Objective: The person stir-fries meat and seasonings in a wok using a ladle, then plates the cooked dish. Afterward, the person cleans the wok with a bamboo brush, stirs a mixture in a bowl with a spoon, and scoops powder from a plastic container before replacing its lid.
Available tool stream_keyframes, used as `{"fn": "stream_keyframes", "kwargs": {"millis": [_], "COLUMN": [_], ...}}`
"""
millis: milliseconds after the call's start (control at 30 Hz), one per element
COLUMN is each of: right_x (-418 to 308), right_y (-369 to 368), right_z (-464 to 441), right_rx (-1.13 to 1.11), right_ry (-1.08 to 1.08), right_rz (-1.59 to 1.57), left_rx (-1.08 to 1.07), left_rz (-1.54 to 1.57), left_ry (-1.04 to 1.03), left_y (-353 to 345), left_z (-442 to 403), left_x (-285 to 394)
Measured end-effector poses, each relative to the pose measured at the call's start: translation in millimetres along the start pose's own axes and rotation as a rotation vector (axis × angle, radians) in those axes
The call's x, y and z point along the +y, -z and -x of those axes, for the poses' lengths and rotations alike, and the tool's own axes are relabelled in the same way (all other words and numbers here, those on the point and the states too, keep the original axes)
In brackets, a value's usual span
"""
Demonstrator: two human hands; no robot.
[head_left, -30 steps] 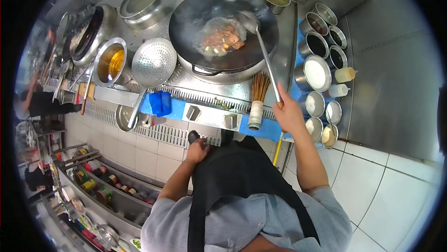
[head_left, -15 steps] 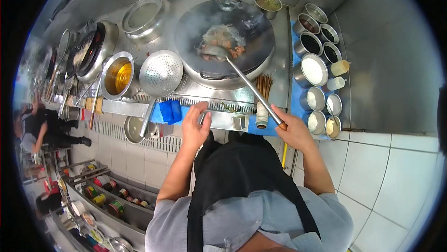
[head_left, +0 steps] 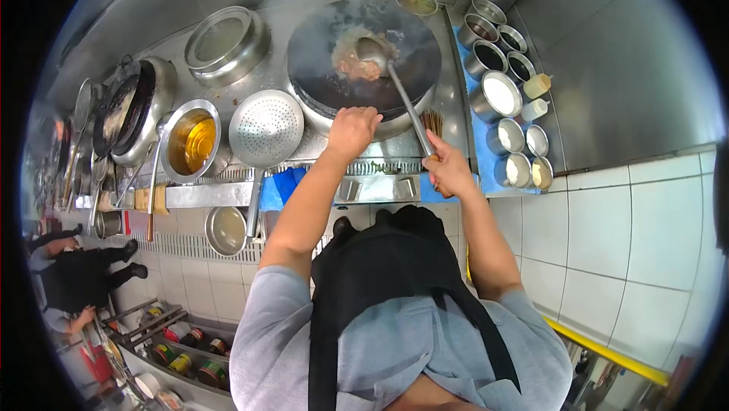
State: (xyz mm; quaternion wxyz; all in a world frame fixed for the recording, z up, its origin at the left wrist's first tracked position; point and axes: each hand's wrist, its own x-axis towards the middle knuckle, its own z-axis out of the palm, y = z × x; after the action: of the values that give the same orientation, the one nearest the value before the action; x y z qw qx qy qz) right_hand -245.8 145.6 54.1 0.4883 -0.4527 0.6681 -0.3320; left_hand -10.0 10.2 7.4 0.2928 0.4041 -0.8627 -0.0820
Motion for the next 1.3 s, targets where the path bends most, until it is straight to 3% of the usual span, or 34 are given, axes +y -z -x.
{"fn": "stream_keyframes", "kwargs": {"millis": [67, 167, 200, 300, 467, 600, 700, 833, 933, 1033, 1067, 1167, 1300], "right_x": [1.0, -15.5, -4.5, -52.4, -26.2, -41.3, -9.5, -71.1, -86.9, -61.7, -55.5, -94.1, -64.3], "right_y": [-4.2, -20.2, -23.0, -37.0, -52.6, -46.6, -46.5, -60.4, -60.8, -54.5, -52.2, -35.2, -39.3], "right_z": [-2.2, 0.4, -15.0, -32.5, -63.0, -20.9, -51.3, -81.2, -84.8, -65.9, -48.4, -10.6, -55.9], "right_rx": [-0.027, 0.125, 0.231, 0.282, 0.078, -0.010, 0.156, 0.270, 0.119, 0.115, 0.109, 0.008, 0.221], "right_ry": [0.024, 0.090, 0.200, 0.032, 0.041, 0.091, 0.195, 0.008, -0.001, 0.284, 0.372, 0.074, 0.244], "right_rz": [-0.013, 0.066, 0.199, 0.187, 0.163, 0.285, 0.274, 0.393, 0.453, 0.834, 0.787, 0.686, 0.794], "left_rx": [-0.054, -0.010, 0.018, -0.089, 0.050, -0.009, 0.048, 0.038, 0.029, 0.011, 0.021, -0.006, -0.023], "left_rz": [-0.016, 0.041, 0.070, 0.000, 0.127, 0.138, 0.168, 0.141, 0.135, 0.166, 0.167, 0.147, 0.150], "left_ry": [0.022, -0.003, -0.022, 0.020, -0.003, 0.022, -0.010, -0.019, 0.003, -0.002, -0.008, 0.023, 0.041], "left_y": [-3.1, 11.7, 17.0, -3.8, 3.0, 3.6, 14.9, 1.6, 1.7, 1.4, 0.8, -1.1, 5.9], "left_z": [-1.2, 1.5, 4.3, -3.1, 0.0, -2.3, 2.4, 3.0, -1.8, 2.4, 2.6, 6.0, -2.4], "left_x": [-8.6, -1.7, 0.3, -16.3, -10.1, -19.0, -18.8, -19.7, -21.7, -20.6, -20.8, -19.6, -15.9]}}
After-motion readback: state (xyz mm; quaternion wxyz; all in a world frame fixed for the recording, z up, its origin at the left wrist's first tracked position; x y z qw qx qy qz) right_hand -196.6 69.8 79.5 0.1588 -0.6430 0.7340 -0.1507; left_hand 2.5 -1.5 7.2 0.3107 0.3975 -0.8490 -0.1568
